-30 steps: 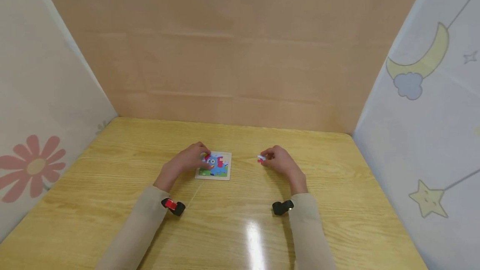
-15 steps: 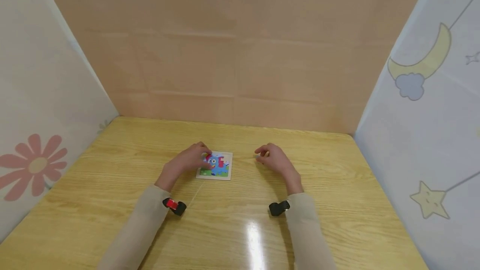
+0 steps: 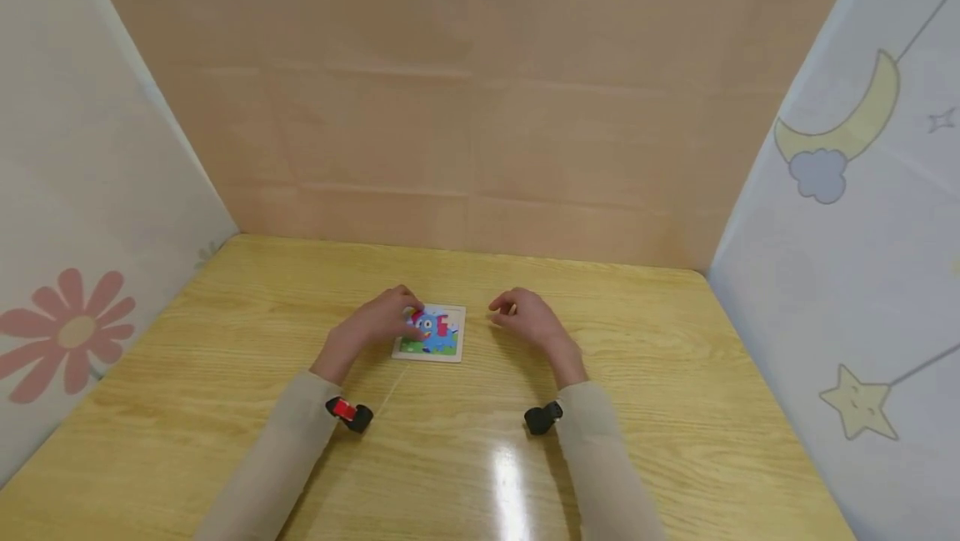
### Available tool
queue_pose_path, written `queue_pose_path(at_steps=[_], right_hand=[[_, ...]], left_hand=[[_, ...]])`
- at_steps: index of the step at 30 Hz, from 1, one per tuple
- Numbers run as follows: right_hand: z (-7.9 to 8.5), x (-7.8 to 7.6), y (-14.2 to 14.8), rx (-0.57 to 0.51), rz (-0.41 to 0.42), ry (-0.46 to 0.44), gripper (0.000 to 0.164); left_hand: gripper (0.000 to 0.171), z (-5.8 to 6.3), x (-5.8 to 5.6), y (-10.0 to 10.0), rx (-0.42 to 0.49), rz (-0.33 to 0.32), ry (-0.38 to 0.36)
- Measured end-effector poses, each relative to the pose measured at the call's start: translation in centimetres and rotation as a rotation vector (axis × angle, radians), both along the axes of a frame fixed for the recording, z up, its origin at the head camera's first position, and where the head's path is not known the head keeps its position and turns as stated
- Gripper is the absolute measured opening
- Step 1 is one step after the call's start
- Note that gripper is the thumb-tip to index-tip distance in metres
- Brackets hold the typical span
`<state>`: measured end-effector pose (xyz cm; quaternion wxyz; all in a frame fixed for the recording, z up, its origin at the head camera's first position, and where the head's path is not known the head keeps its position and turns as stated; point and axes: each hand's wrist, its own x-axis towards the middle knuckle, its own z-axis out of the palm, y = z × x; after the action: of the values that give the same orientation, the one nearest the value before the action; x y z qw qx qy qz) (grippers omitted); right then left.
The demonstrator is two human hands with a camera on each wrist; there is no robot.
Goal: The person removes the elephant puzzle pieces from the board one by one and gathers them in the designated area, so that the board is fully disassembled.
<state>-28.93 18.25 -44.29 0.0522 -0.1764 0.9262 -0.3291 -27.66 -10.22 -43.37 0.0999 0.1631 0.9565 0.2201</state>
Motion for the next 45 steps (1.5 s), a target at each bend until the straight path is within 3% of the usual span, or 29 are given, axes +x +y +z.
queue_pose_path(at_steps=[22, 45], right_hand=[[1.0, -0.4, -4.1, 0.068, 0.062, 0.016, 0.017], [0.2, -1.1, -7.0, 0.099, 0.107, 0.008, 0.012]], left_hand=[[0.051, 0.2, -0.2, 0.3, -0.006, 0.014, -0.011], [0.050, 0.0, 0.0, 0.4, -0.004, 0.002, -0.002]])
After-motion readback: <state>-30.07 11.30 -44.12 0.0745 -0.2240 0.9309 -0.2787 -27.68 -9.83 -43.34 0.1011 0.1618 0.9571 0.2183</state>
